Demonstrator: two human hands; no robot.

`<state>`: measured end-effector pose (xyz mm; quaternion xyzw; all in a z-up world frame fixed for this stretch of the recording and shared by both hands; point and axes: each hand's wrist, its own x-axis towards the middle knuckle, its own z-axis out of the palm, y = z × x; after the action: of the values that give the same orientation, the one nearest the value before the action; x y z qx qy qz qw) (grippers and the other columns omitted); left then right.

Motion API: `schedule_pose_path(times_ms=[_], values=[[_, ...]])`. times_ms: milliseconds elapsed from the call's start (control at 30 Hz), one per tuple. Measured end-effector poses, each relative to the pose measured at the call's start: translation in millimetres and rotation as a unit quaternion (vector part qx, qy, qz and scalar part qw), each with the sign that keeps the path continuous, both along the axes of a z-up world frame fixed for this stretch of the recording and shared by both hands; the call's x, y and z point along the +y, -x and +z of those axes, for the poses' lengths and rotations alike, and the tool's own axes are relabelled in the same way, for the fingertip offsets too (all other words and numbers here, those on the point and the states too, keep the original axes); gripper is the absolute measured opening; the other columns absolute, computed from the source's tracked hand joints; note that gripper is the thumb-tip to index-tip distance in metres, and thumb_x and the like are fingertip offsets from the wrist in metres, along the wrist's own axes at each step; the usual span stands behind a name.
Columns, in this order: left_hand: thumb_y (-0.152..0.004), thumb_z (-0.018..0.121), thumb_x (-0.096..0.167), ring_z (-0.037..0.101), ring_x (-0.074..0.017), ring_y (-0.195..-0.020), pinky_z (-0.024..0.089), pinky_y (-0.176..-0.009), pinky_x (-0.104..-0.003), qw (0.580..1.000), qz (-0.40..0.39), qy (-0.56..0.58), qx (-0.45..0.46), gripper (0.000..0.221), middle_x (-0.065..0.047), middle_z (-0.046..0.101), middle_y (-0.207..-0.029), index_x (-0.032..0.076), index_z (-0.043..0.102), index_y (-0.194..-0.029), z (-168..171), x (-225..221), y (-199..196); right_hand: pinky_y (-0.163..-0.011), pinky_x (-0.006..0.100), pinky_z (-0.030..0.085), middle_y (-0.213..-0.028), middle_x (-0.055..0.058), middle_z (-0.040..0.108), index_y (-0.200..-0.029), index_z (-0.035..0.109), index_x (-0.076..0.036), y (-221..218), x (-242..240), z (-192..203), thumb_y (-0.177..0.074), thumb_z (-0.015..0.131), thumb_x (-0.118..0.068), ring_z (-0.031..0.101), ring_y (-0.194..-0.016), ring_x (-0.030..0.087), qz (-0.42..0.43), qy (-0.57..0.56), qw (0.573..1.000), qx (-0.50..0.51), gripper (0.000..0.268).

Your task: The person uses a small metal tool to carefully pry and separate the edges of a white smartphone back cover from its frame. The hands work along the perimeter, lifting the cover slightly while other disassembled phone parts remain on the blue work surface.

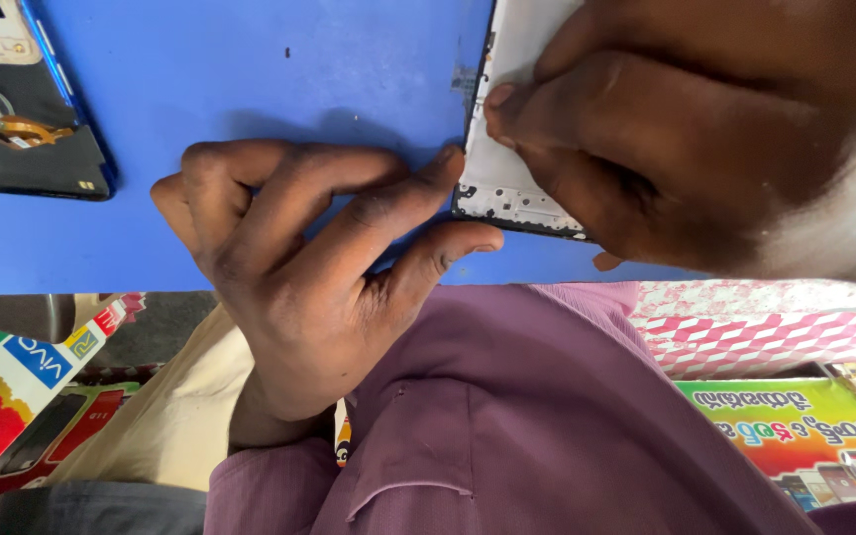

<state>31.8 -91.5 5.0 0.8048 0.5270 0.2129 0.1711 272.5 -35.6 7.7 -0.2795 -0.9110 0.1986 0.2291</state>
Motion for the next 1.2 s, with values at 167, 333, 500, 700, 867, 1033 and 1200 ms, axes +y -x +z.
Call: schedule_pose_path(times_ms=[167, 333, 500, 700, 867, 1033, 1200], values=[[-0.08, 0.084, 0.06, 0.047, -0.0208, -0.097, 0.032, -0.092, -0.041, 1.0, 0.003, 0.012, 0.012, 0.044, 0.012, 0.066, -0.095, 0.026, 0.081, -0.107, 1, 0, -1, -0.047, 0.034, 0.045, -0.073, 0.012, 0.068, -0.083, 0.076, 0.001, 1, 7, 5, -0.083, 0.082, -0.002, 0.063, -0.058, 0.021, 0.025, 0.022, 0.999, 0.01, 0.007], [-0.081, 0.085, 0.06, 0.046, -0.0211, -0.097, 0.031, -0.092, -0.041, 1.0, 0.002, 0.007, 0.013, 0.043, 0.012, 0.066, -0.094, 0.026, 0.081, -0.107, 0, -1, -2, -0.049, 0.037, 0.048, -0.075, 0.014, 0.069, -0.086, 0.077, 0.004, 2, 14, 6, -0.078, 0.081, 0.0, 0.066, -0.061, 0.024, 0.063, 0.043, 0.997, 0.033, 0.01], [-0.081, 0.085, 0.06, 0.046, -0.0211, -0.097, 0.031, -0.093, -0.041, 1.0, 0.003, 0.014, 0.013, 0.044, 0.011, 0.066, -0.095, 0.025, 0.081, -0.108, 1, -2, -1, -0.048, 0.036, 0.047, -0.074, 0.013, 0.069, -0.086, 0.077, 0.004, 2, 10, 4, -0.08, 0.081, 0.001, 0.065, -0.059, 0.022, 0.061, 0.05, 0.996, 0.028, 0.008], [-0.08, 0.084, 0.061, 0.046, -0.0211, -0.096, 0.032, -0.093, -0.041, 1.0, 0.006, 0.011, 0.003, 0.045, 0.011, 0.066, -0.094, 0.025, 0.082, -0.106, -1, -2, 0, -0.047, 0.035, 0.045, -0.074, 0.013, 0.069, -0.086, 0.078, 0.004, 5, 6, 4, -0.081, 0.08, 0.001, 0.063, -0.057, 0.02, 0.034, 0.081, 0.996, 0.021, 0.006], [-0.081, 0.084, 0.06, 0.046, -0.0212, -0.095, 0.031, -0.092, -0.04, 1.0, 0.0, 0.0, 0.004, 0.044, 0.011, 0.067, -0.094, 0.025, 0.082, -0.106, -2, 0, -2, -0.05, 0.037, 0.048, -0.076, 0.014, 0.07, -0.09, 0.079, 0.004, 3, 12, 5, -0.076, 0.079, 0.004, 0.066, -0.063, 0.023, 0.066, 0.068, 0.995, 0.04, 0.014], [-0.08, 0.085, 0.059, 0.048, -0.0209, -0.097, 0.032, -0.093, -0.04, 1.0, 0.007, 0.011, -0.008, 0.042, 0.01, 0.068, -0.093, 0.025, 0.081, -0.103, -2, -3, -1, -0.052, 0.038, 0.051, -0.078, 0.014, 0.071, -0.091, 0.079, 0.002, 5, 15, 5, -0.073, 0.079, 0.004, 0.068, -0.065, 0.024, 0.093, 0.04, 0.994, 0.044, 0.018], [-0.08, 0.087, 0.058, 0.048, -0.0208, -0.098, 0.031, -0.093, -0.04, 1.0, 0.008, 0.007, -0.01, 0.04, 0.01, 0.068, -0.092, 0.024, 0.081, -0.1, -2, -3, -1, -0.051, 0.037, 0.049, -0.076, 0.012, 0.07, -0.091, 0.08, 0.001, 6, 11, 7, -0.074, 0.078, 0.002, 0.066, -0.062, 0.022, 0.068, 0.039, 0.997, 0.02, 0.017]])
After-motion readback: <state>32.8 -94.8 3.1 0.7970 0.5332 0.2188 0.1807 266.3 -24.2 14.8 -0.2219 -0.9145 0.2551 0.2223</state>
